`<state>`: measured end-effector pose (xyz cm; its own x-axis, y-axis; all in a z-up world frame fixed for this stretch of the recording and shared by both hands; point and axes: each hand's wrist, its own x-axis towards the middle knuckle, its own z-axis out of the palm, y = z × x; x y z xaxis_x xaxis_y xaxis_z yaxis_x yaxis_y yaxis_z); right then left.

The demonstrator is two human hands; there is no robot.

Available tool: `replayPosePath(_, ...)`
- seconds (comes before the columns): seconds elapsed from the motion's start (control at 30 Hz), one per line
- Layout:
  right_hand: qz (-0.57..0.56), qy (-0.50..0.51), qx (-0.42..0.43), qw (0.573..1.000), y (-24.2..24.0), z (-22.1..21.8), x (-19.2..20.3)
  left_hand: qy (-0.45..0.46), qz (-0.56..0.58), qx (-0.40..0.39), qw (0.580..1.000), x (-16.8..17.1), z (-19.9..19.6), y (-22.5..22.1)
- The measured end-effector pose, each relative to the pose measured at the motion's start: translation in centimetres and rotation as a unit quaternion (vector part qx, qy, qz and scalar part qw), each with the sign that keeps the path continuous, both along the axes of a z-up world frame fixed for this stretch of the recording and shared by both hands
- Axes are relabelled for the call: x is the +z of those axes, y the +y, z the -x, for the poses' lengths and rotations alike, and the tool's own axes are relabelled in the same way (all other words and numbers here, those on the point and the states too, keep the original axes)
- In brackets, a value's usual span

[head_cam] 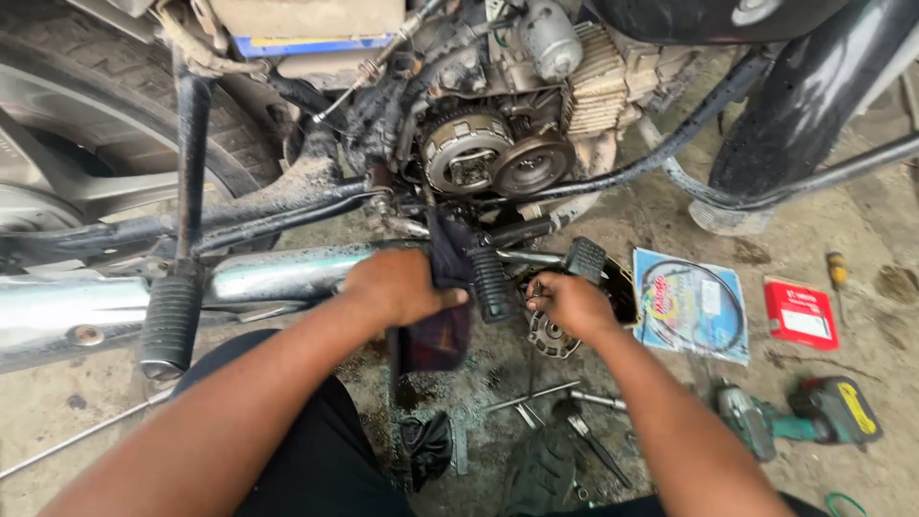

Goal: Repair and reassemble the internal clutch mechanism of a motorcycle engine.

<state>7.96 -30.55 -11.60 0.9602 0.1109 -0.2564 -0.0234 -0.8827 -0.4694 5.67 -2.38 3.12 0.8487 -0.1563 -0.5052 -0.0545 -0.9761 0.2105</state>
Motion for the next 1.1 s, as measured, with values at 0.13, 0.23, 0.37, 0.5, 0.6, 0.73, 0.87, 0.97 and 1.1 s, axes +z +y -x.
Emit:
replayPosePath(0.13, -0.059, -0.021, -0.002, 0.998, 1.7, -1.5, -2.4, -0.034, -0.033, 0.010, 0.999, -0.8, -2.3, 1.7)
replayPosePath(0.23, -0.023, 0.010, -0.075, 0.997, 3.7, -2.5, -4.0, -0.040, -0.046, 0.020, 0.998, -0.8, -3.1, 1.7)
replayPosePath(0.37, -0.103, -0.082, -0.120, 0.984, 4.9, -4.4, -8.8, -0.049, -0.058, 0.012, 0.997, -1.0, -2.8, 1.8)
replayPosePath(0.5, -0.293, -0.133, -0.220, 0.921, 5.0, -6.6, -15.2, -0.071, -0.064, 0.012, 0.995, -0.7, -1.9, 2.3)
replayPosePath(0.6, -0.284, -0.108, -0.338, 0.891, 6.5, -4.8, -10.7, -0.078, -0.066, 0.018, 0.995, -1.4, -1.7, 2.9)
replayPosePath(0.73, -0.261, -0.128, -0.341, 0.894, 6.1, -3.9, -10.0, -0.074, -0.060, 0.017, 0.995, -1.8, -2.3, 2.1)
replayPosePath(0.87, -0.239, -0.030, -0.311, 0.919, 5.2, -2.2, -6.6, -0.102, -0.025, 0.000, 0.995, -0.3, -2.2, 0.0)
replayPosePath(0.97, -0.200, -0.004, -0.283, 0.938, 3.4, -1.7, -6.5, -0.152, -0.007, -0.056, 0.987, 0.5, -3.9, -2.3)
replayPosePath(1.1, -0.099, 0.024, -0.214, 0.972, 2.3, 0.0, -3.7, -0.236, -0.028, -0.145, 0.961, -5.8, -7.2, -5.0)
